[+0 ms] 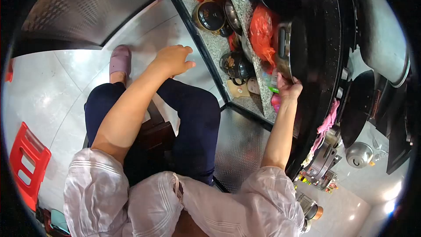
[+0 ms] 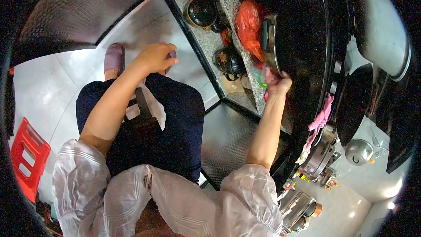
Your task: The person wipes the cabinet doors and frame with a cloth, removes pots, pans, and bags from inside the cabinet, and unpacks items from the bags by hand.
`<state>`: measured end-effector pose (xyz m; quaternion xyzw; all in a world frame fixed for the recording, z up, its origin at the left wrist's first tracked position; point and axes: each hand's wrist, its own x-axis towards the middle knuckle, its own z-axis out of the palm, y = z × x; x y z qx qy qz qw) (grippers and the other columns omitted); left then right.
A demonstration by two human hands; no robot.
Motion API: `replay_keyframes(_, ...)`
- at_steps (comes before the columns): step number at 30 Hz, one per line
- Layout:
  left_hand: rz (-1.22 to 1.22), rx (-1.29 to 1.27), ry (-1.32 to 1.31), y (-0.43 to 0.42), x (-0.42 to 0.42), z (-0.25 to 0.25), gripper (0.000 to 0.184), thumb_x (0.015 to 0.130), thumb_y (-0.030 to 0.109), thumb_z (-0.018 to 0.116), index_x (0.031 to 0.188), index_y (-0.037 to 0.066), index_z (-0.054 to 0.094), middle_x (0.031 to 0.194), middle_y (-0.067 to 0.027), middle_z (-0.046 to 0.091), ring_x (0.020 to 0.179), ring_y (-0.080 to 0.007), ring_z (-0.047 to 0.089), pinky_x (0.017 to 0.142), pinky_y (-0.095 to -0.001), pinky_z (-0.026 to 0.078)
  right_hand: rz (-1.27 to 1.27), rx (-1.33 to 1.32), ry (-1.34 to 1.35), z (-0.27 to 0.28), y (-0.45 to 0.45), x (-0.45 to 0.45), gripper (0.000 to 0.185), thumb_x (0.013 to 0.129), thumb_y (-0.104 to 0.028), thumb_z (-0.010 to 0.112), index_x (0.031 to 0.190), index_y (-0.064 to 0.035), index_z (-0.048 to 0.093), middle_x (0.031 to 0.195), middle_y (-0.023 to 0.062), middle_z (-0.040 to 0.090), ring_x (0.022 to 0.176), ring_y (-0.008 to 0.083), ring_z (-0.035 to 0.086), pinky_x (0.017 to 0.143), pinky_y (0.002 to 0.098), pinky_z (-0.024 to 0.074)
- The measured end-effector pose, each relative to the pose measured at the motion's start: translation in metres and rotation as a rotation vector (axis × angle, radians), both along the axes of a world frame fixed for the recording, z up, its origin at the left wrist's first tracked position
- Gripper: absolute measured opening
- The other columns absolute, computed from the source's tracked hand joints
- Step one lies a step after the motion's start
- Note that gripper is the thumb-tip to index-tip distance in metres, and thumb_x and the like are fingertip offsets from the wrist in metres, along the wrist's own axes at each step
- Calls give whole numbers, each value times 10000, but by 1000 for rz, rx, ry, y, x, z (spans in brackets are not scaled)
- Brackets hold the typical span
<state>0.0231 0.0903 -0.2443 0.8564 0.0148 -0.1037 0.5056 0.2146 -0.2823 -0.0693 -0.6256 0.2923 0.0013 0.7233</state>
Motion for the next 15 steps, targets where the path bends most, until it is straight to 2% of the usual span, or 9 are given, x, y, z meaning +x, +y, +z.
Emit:
replay_keyframes(2,29,19,-101,-3,-2,-3,498,835,357,654,1183,4,606,945,-214,686,915,-383,655,823,-463,494,62,8,41,2,-7,-11,410,832,-187,460,1083,109,594,1035,254,661,962,425,645,819,519,570)
replay_keyframes(5,-67,2,34,1,1,10,516,879,396,626,1263,54,575,1091,-182,657,1008,-318,639,872,-436,488,125,-21,94,-2,-14,-20,402,829,-186,464,1071,108,594,1023,258,661,925,425,651,799,509,579)
replay_keyframes(9,-96,-138,259,6,5,39,573,864,433,626,1288,53,559,1118,-193,650,1033,-319,631,880,-445,485,152,20,-17,-9,-22,-27,392,820,-177,483,1077,106,571,1000,248,660,879,419,652,766,489,586)
replay_keyframes(11,-99,-162,294,6,4,44,614,855,463,624,1304,51,549,1145,-201,645,1058,-325,625,895,-447,483,220,23,-11,-10,-26,-31,398,816,-158,491,1141,65,545,1075,212,649,925,399,649,779,491,581)
replay_keyframes(15,-48,-187,142,-5,6,48,702,854,560,594,1350,69,520,1211,-221,620,1098,-349,612,933,-440,471,244,-51,-6,-6,-28,-43,412,808,-149,504,1182,23,532,1152,178,629,987,381,640,797,498,574)
